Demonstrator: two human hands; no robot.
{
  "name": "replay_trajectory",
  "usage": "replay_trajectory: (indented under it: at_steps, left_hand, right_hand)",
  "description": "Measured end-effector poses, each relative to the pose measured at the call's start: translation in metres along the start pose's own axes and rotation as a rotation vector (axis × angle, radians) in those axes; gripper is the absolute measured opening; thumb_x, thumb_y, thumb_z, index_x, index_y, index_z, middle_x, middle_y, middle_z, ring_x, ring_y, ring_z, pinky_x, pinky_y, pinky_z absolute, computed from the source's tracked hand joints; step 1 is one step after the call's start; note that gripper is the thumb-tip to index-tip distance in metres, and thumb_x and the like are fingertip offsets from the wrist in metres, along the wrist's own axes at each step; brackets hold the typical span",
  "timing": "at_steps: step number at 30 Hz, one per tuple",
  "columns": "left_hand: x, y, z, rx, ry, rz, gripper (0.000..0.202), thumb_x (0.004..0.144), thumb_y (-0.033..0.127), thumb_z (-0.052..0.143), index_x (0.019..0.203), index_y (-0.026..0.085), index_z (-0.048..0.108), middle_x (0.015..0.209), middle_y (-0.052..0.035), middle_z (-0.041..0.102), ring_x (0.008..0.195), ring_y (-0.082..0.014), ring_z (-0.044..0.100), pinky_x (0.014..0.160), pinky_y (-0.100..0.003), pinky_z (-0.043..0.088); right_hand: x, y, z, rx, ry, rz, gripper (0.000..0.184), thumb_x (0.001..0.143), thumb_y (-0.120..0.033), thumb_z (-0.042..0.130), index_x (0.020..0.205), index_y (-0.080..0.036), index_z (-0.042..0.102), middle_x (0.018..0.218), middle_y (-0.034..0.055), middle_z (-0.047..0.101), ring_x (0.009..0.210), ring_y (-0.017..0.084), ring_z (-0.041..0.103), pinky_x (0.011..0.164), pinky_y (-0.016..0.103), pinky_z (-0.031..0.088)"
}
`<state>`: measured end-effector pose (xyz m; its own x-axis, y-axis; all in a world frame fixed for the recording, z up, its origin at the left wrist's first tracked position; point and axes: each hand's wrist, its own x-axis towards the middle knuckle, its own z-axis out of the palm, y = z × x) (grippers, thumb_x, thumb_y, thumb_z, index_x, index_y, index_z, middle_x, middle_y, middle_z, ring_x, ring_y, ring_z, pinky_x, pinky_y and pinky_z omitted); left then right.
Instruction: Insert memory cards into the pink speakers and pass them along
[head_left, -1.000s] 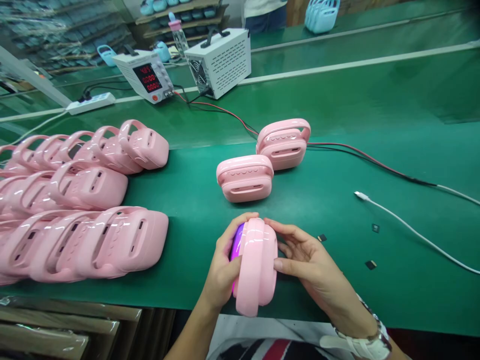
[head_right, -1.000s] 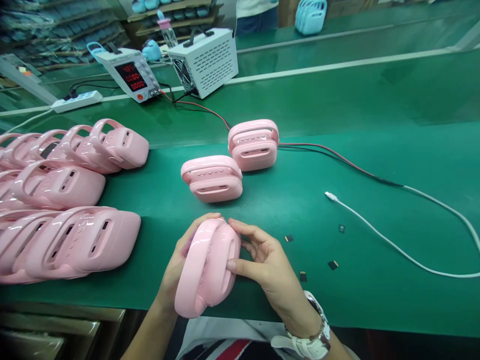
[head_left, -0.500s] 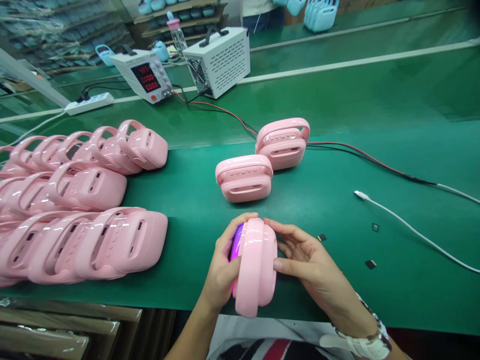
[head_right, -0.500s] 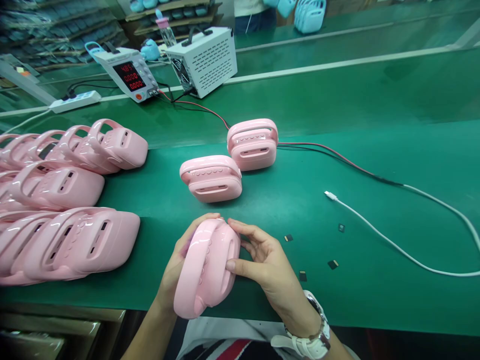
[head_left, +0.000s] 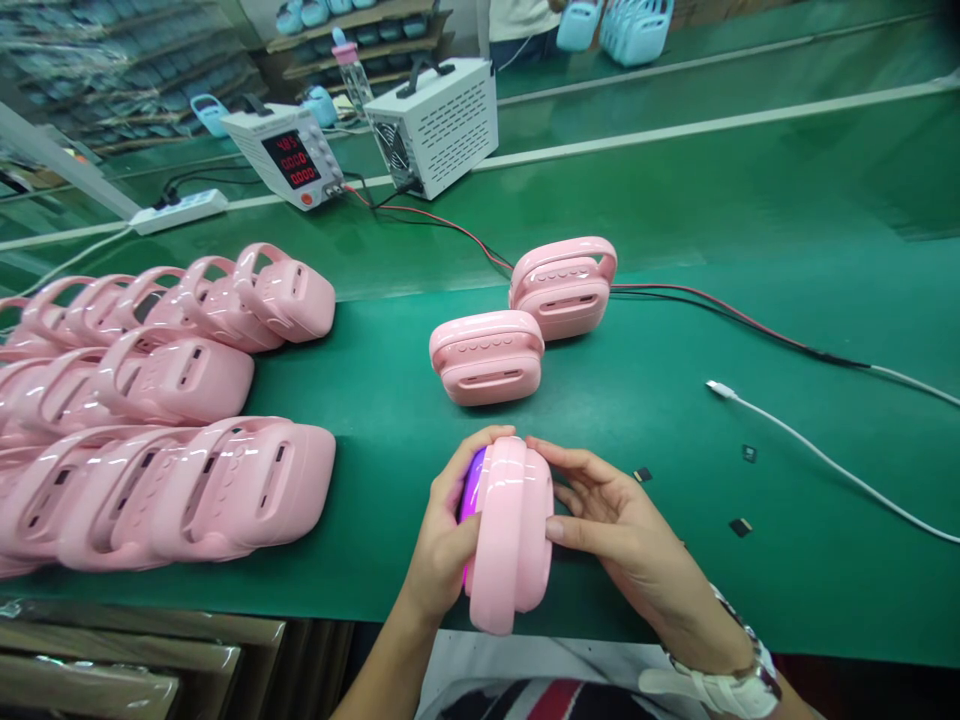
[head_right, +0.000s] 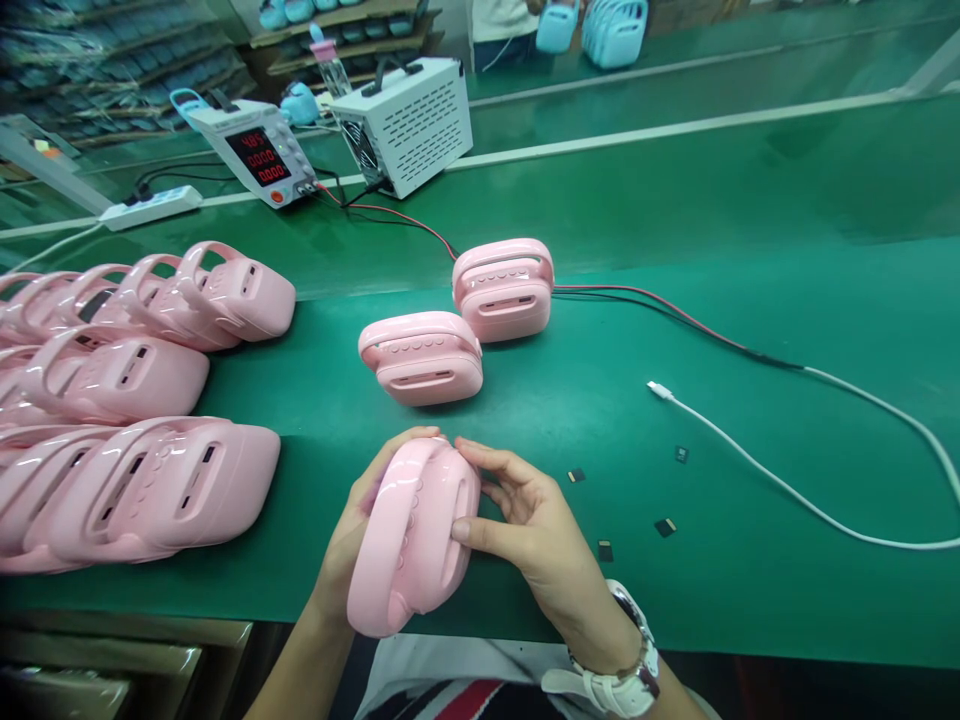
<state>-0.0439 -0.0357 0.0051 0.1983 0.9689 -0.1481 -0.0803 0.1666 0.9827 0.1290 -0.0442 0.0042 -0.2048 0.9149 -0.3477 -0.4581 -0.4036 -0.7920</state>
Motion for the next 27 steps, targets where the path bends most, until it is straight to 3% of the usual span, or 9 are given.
replay_trajectory:
  at_steps: [27]
  left_hand:
    - [-0.0001, -0.0021, -0.0017, -0.002, -0.010, 0.016, 0.053, 0.076, 0.039, 0.067, 0.127, 0.026, 0.058, 0.130, -0.0033, 0.058, 0.124, -0.0313, 0.048, 0.104, -0.035, 0.041]
  right_hand:
    - [0.0007, 0.0014, -0.0012, 0.019, -0.019, 0.014, 0.051, 0.057, -0.025, 0.090, 0.105, -0.031, 0.073, 0.130, 0.0022, 0.065, 0.123, 0.025, 0.055, 0.109, 0.041, 0.041]
